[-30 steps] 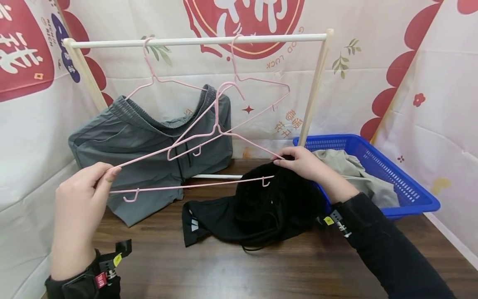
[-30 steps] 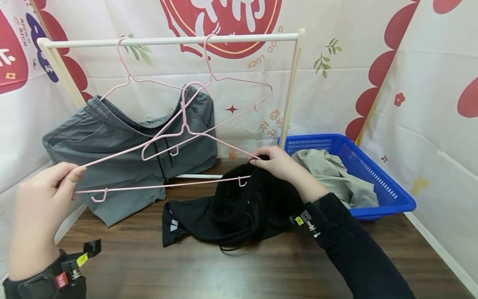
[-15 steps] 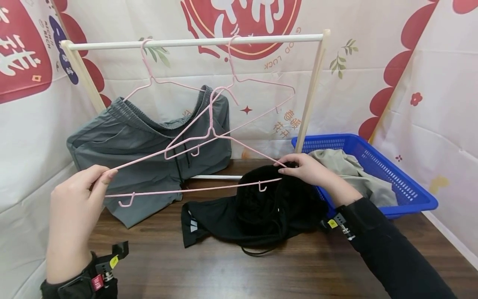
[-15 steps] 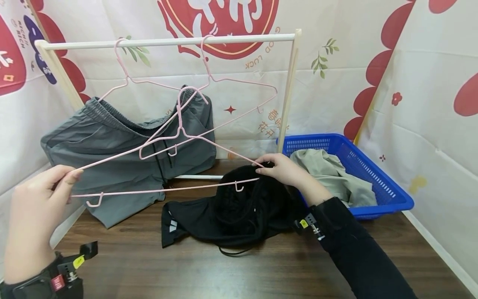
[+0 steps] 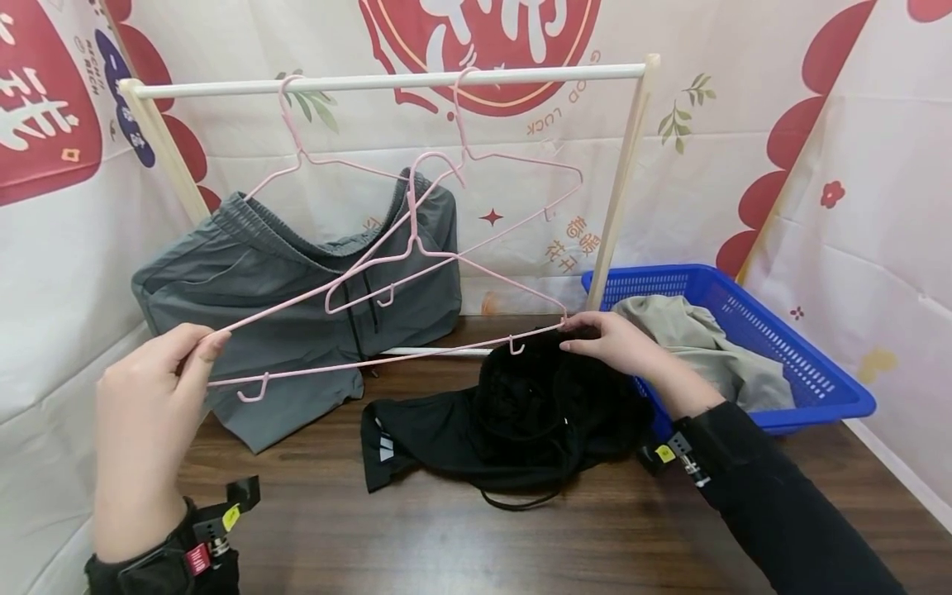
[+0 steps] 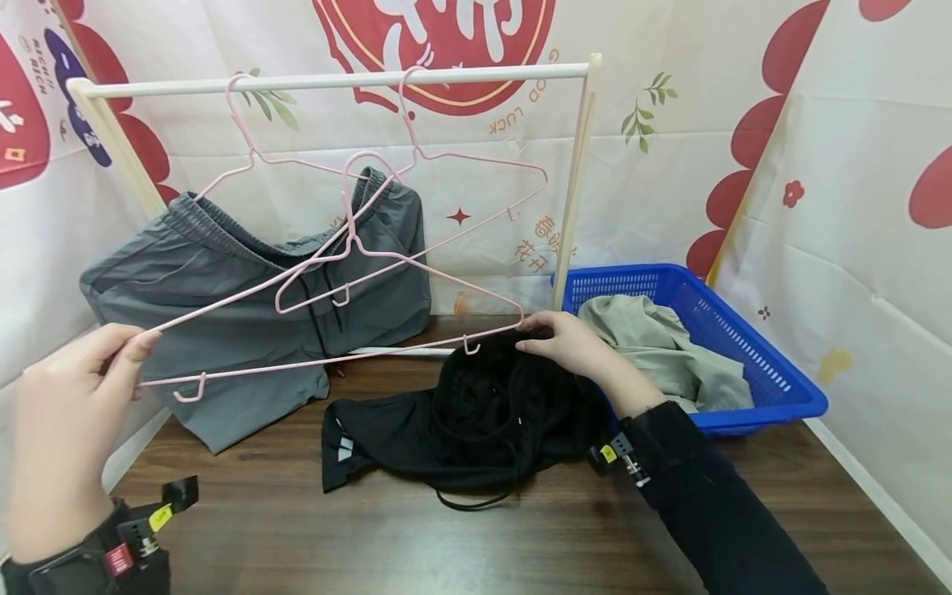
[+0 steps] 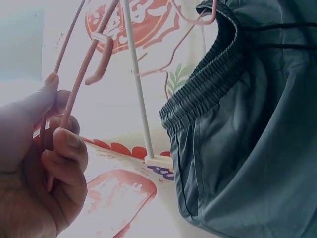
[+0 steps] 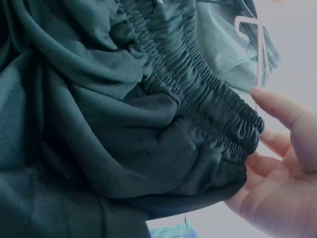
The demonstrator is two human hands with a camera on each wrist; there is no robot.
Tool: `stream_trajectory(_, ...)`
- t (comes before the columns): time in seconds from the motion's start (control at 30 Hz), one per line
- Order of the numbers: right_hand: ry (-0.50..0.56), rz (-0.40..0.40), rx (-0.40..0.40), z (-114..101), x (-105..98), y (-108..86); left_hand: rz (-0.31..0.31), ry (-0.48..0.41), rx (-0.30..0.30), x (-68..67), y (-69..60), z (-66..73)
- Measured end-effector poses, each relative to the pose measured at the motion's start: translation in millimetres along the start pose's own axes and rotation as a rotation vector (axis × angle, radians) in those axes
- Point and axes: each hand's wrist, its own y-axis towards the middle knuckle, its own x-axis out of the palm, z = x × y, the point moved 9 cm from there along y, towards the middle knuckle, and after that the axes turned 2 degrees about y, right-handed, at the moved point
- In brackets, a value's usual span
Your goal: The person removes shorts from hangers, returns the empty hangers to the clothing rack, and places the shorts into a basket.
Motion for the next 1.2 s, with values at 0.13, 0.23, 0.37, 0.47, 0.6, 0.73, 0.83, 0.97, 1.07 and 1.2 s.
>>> stream_trajectory(0.13, -0.006, -0.028, 0.033, 0.4, 4.7, -4.3, -0.011, 0.008, -0.045, 4.8, 2.7, 3.2)
stream_trajectory(0.23, -0.027, -0.031, 0.04, -1.6, 7.3, -7.6, -0.015, -0.003, -0.075, 9.6, 5.7, 7.4)
stream_trajectory(0.37, -0.046, -0.011, 0.028, -8.4, 9.1, -11.7, -0.02, -0.02, -0.077, 19.7, 9.7, 18.2)
stream_trajectory(0.47, -0.051, 0.008, 0.018, -13.5, 10.4, -15.1, -0.023, -0.037, -0.036, 30.3, 11.6, 31.2)
stream_trajectory(0.6, -0.074, 0.02, 0.01, -18.6, 13.6, -19.6, -0.022, -0.069, 0.005, 44.5, 12.0, 46.9)
stream_trajectory(0.73, -0.088, 0.016, 0.004, -23.5, 16.7, -23.0, -0.015, -0.091, -0.015, 54.7, 13.3, 55.1)
stream_trajectory(0.83, -0.094, 0.016, 0.006, -27.5, 16.9, -26.4, -0.012, -0.114, -0.038, 62.0, 15.4, 60.2)
stream_trajectory(0.97, -0.104, 0.016, 0.006, -33.4, 17.2, -30.5, 0.005, -0.146, -0.053, 70.0, 17.8, 68.0)
stream_trajectory(1.07, -0.117, 0.016, -0.006, -36.8, 19.2, -32.0, 0.012, -0.17, -0.061, 74.8, 20.1, 74.0)
stream_trajectory(1.2, -0.126, 0.014, -0.024, -41.0, 22.0, -34.9, -0.005, -0.204, -0.085, 82.5, 22.7, 79.6)
